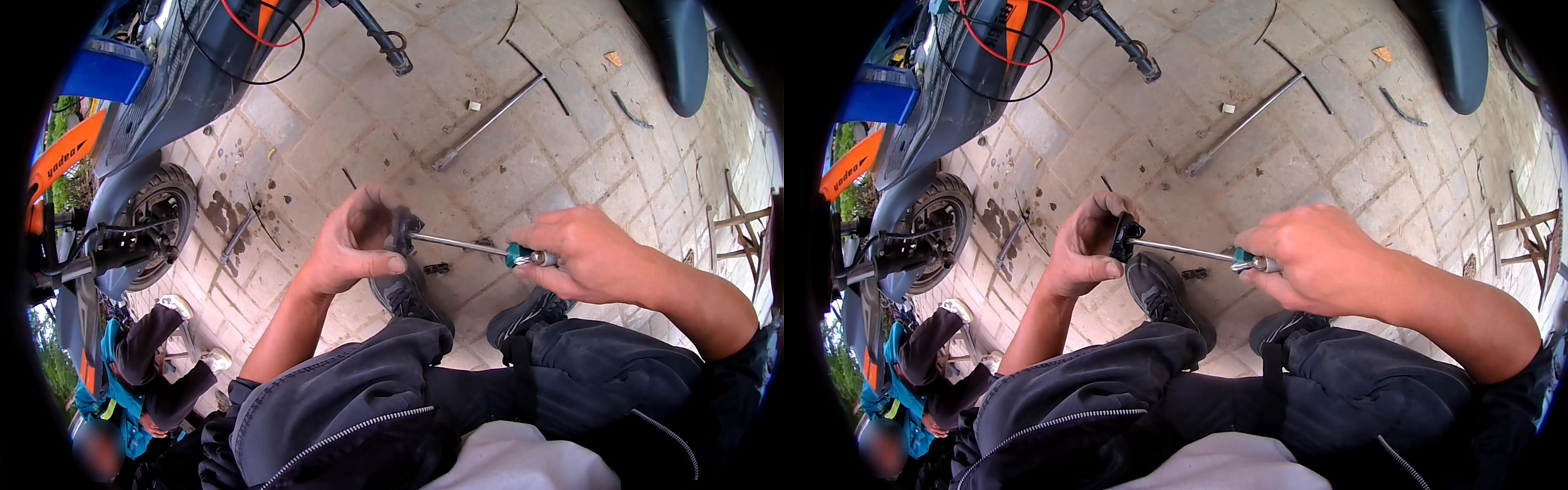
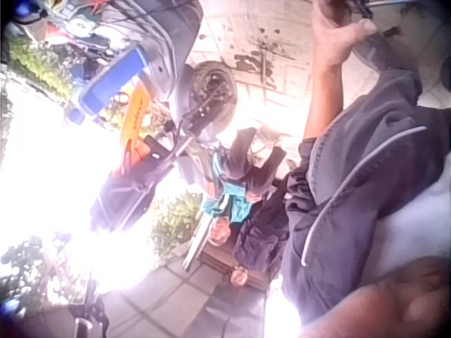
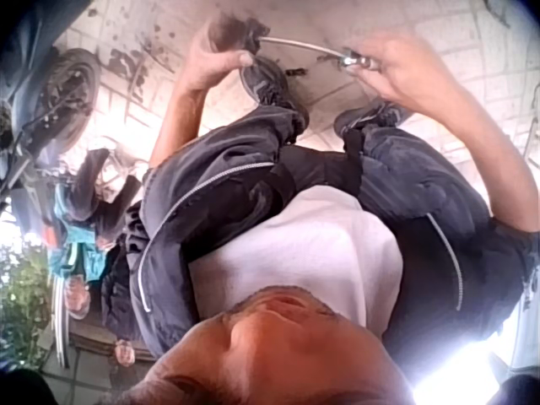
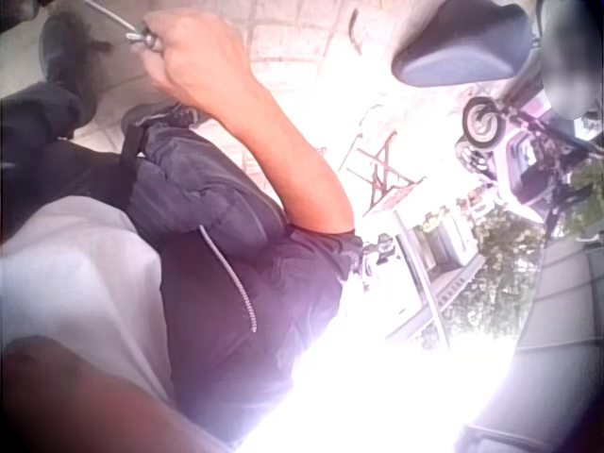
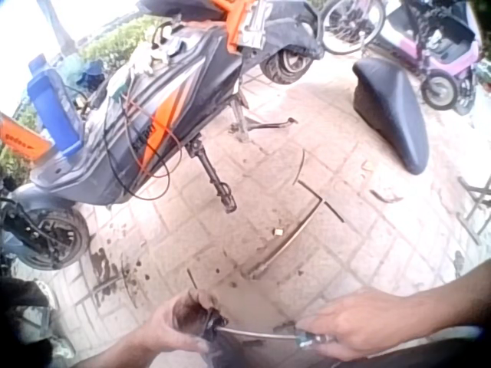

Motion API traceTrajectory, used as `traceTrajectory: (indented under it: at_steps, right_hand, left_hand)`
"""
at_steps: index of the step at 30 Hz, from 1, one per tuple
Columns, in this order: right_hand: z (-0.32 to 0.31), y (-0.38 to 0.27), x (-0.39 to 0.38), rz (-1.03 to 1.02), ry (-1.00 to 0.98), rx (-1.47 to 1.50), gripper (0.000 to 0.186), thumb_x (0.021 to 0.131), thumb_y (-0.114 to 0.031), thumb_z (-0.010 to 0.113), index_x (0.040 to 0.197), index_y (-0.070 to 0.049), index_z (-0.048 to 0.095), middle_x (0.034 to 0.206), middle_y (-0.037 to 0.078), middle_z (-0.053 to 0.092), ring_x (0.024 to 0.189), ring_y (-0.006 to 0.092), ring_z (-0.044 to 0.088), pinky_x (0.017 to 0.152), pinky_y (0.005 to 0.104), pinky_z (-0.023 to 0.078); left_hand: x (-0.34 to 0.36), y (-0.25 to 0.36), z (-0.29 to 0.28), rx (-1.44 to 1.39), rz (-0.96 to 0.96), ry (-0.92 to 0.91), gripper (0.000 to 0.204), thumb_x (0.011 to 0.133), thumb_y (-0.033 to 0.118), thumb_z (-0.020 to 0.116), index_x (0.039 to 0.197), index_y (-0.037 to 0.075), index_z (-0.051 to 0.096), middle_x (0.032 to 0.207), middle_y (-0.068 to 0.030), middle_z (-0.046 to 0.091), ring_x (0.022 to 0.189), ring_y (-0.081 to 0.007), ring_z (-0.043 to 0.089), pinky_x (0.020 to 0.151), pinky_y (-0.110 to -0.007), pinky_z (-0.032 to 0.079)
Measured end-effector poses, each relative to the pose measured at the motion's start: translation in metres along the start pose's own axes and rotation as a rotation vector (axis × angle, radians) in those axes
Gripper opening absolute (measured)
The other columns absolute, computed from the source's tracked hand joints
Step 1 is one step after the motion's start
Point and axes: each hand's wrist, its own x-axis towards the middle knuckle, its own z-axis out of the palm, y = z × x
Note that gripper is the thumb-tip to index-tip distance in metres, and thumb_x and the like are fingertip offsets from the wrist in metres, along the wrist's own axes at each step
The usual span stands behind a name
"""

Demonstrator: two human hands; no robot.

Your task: The person works on the handlebars of an orange electric scooter, using a screwdriver to tighten components and adjusting the grips. They briefly walk into a cluttered shop to retrieve a blue bottle, then return to the scooter to continue the repair work.

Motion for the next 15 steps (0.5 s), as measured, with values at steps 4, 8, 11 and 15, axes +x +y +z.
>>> traceTrajectory:
  at_steps: [4, 8, 11, 15]
  right_hand:
    - [-0.005, -0.001, 0.004, 0.105, -0.225, 0.315, 0.030, 0.077, -0.021, 0.067, 0.097, 0.001, 0.064, 0.083, 0.017, 0.064, 0.077, 0.0300, 0.062, 0.069, 0.0353, 0.048]
    - [-0.013, -0.007, 0.001, 0.165, -0.237, 0.356, 0.033, 0.079, -0.023, 0.066, 0.100, 0.002, 0.064, 0.087, 0.019, 0.065, 0.081, 0.0310, 0.063, 0.073, 0.0350, 0.048]
    - [-0.012, -0.006, 0.001, 0.146, -0.203, 0.339, 0.032, 0.079, -0.024, 0.064, 0.096, 0.003, 0.064, 0.083, 0.021, 0.064, 0.077, 0.0334, 0.062, 0.070, 0.0366, 0.047]
    - [-0.012, -0.005, -0.004, 0.149, -0.136, 0.378, 0.030, 0.078, -0.023, 0.063, 0.094, 0.003, 0.064, 0.083, 0.021, 0.063, 0.076, 0.0353, 0.060, 0.068, 0.0377, 0.047]
  left_hand:
    - [0.000, -0.005, -0.005, -0.017, 0.012, -0.040, 0.066, 0.050, 0.015, 0.086, 0.105, 0.005, 0.049, 0.102, -0.0089, 0.050, 0.091, -0.0161, 0.050, 0.079, -0.027, 0.039]
    - [0.000, -0.011, -0.013, -0.159, 0.046, -0.015, 0.066, 0.053, 0.020, 0.086, 0.107, 0.004, 0.049, 0.100, -0.0075, 0.050, 0.090, -0.0172, 0.049, 0.078, -0.028, 0.039]
    - [0.004, -0.016, -0.020, -0.273, 0.079, -0.032, 0.067, 0.056, 0.025, 0.086, 0.109, 0.004, 0.049, 0.101, -0.0066, 0.049, 0.091, -0.0177, 0.049, 0.078, -0.028, 0.040]
    - [0.005, -0.016, -0.024, -0.355, 0.074, -0.061, 0.068, 0.061, 0.029, 0.085, 0.113, 0.005, 0.048, 0.105, -0.0064, 0.047, 0.093, -0.0169, 0.048, 0.080, -0.029, 0.040]
